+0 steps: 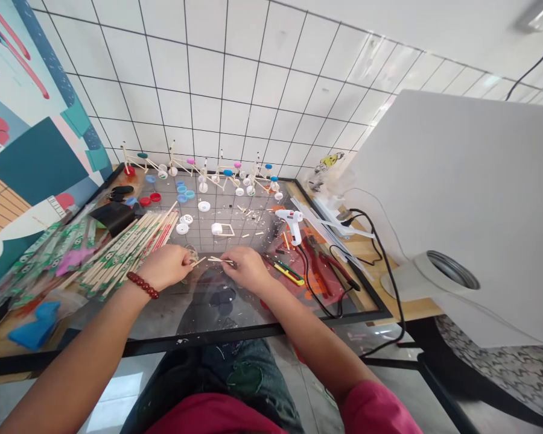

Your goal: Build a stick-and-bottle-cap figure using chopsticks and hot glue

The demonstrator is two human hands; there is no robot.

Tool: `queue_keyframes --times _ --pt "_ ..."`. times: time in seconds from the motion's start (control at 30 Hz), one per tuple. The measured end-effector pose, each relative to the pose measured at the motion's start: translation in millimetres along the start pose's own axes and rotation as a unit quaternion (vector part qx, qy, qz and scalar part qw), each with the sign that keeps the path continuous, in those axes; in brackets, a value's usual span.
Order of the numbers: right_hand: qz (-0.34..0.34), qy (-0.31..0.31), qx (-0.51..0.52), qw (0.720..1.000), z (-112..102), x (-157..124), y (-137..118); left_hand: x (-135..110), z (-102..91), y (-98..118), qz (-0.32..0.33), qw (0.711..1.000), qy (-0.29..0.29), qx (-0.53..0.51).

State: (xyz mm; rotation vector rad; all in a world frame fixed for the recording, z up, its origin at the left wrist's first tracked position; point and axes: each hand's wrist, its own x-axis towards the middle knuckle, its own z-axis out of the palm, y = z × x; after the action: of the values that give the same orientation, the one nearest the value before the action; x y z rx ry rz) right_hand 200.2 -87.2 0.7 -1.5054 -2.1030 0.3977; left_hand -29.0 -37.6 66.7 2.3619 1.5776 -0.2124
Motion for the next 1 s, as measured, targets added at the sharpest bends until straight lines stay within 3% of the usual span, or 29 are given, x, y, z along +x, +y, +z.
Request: queue_keyframes --times 0.13,0.3,0.43,0.5,0.57,0.6,0.67,0.7,0.77,0.87,1.0 --pt "-0.026 -0.015 -0.116 0.993 3 3 -5 -5 2.9 5 0.012 0.997 0.018 0.069" --pt "-0.056 0.011 -0.117 0.991 3 0 -3 -11 11.0 9 0.017 0.990 0.048 0.133" --pt "-0.063 0.124 -0.047 0.989 -5 1 5 -7 12.2 2 0.033 0.991 0.091 0.093" --pt "-0.059 0.179 0.007 0.982 -8 2 8 -2 11.4 -2 0.025 0.988 0.150 -0.024" --pt "-0.065 0.192 0.073 0.977 -8 4 9 4 10.7 -1 0.010 0.950 0.197 -0.241" --pt "-0.069 0.183 0.113 0.974 -7 4 8 6 10.7 3 0.003 0.908 0.199 -0.368" --pt "-0.072 0.136 0.196 0.969 -3 4 3 11 11.5 15 -0.009 0.795 0.165 -0.583" --pt "-0.065 0.105 0.233 0.965 -1 4 1 13 12.2 22 -0.012 0.747 0.153 -0.647" --pt "-0.033 0.053 0.287 0.956 5 5 -4 15 14.3 38 -0.020 0.690 0.148 -0.708" --pt "0.016 0.037 0.312 0.949 10 6 -5 17 18.3 54 -0.007 0.665 0.159 -0.729" --pt "0.026 0.056 0.264 0.963 10 7 -1 19 22.0 56 0.022 0.672 0.144 -0.726"
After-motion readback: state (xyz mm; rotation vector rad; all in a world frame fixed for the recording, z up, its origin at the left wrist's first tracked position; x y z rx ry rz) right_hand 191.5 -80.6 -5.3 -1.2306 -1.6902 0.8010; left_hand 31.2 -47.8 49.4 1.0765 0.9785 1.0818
